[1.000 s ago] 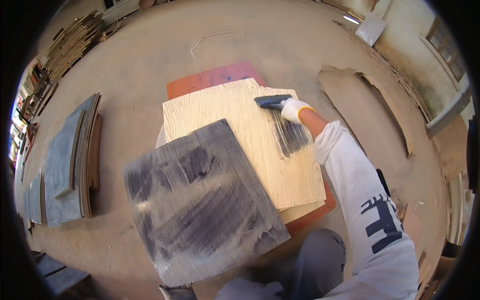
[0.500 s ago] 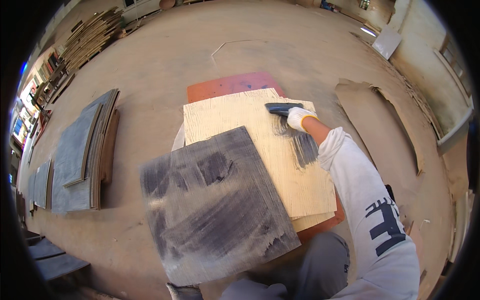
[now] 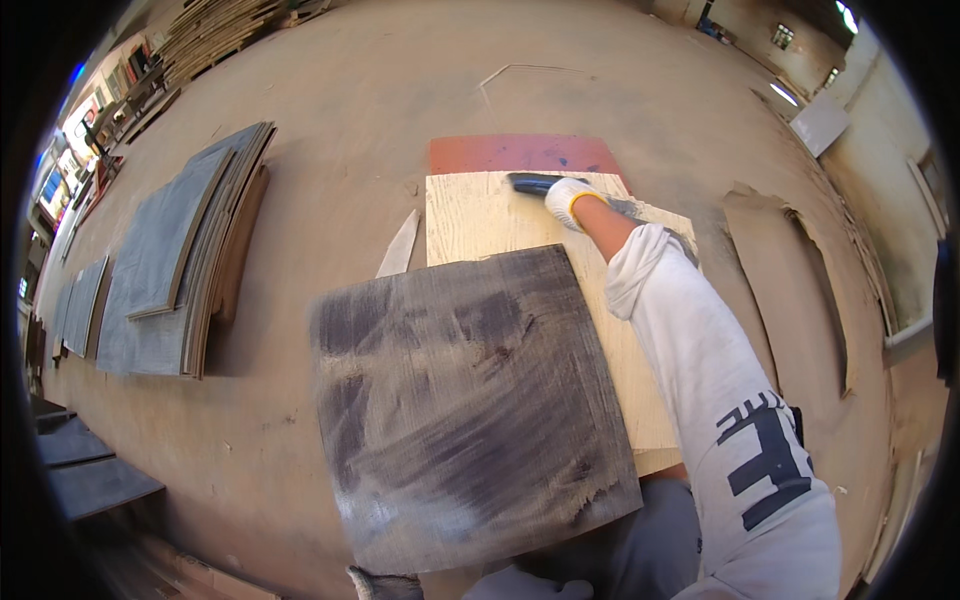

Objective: The person applies dark paint to rectangular wood panels using a brush. They dip the brush into a paint container, spread the paint across the panel surface, and then place the finished panel onto a stack. The process is repeated for multiple panels.

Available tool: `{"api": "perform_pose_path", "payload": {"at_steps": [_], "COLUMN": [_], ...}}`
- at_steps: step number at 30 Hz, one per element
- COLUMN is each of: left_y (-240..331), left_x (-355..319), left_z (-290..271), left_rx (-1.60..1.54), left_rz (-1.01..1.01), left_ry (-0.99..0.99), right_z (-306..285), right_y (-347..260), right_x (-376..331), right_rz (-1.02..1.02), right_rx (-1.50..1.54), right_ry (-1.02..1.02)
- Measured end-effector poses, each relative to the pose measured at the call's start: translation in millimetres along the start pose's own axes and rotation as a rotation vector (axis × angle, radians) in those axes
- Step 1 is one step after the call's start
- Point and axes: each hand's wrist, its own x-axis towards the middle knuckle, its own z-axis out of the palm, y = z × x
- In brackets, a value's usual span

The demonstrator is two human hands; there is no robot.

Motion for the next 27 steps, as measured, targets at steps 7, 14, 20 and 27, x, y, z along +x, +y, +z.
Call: {"api": "perform_pose_path", "payload": {"at_steps": [7,14,20,27], "left_y": [-9.0,-8.4,-4.7,-13.6], "left_x": [-7.0,-8.2,-12.3,-4.0], "left_z": [56.0,54.7,40.0,57.9], "left_rx": [0.233,0.248,0.222,0.321], "left_rz": [0.191,0.169,0.172,0.187], "left_ry": [0.232,0.231,0.242,0.175], "right_z": [-17.7,-22.0,-41.9,-26.4], "right_y": [-41.1,-36.6,9.4,-18.4], "right_x": [15.9,13.8,-5.7,-12.0], "right_rz": [0.111,0.121,-0.184,0.189], "right_rx": [0.015,0.066,-0.244,0.328], "right_ry": [-0.051,-0.025,-0.214,-0.093]}}
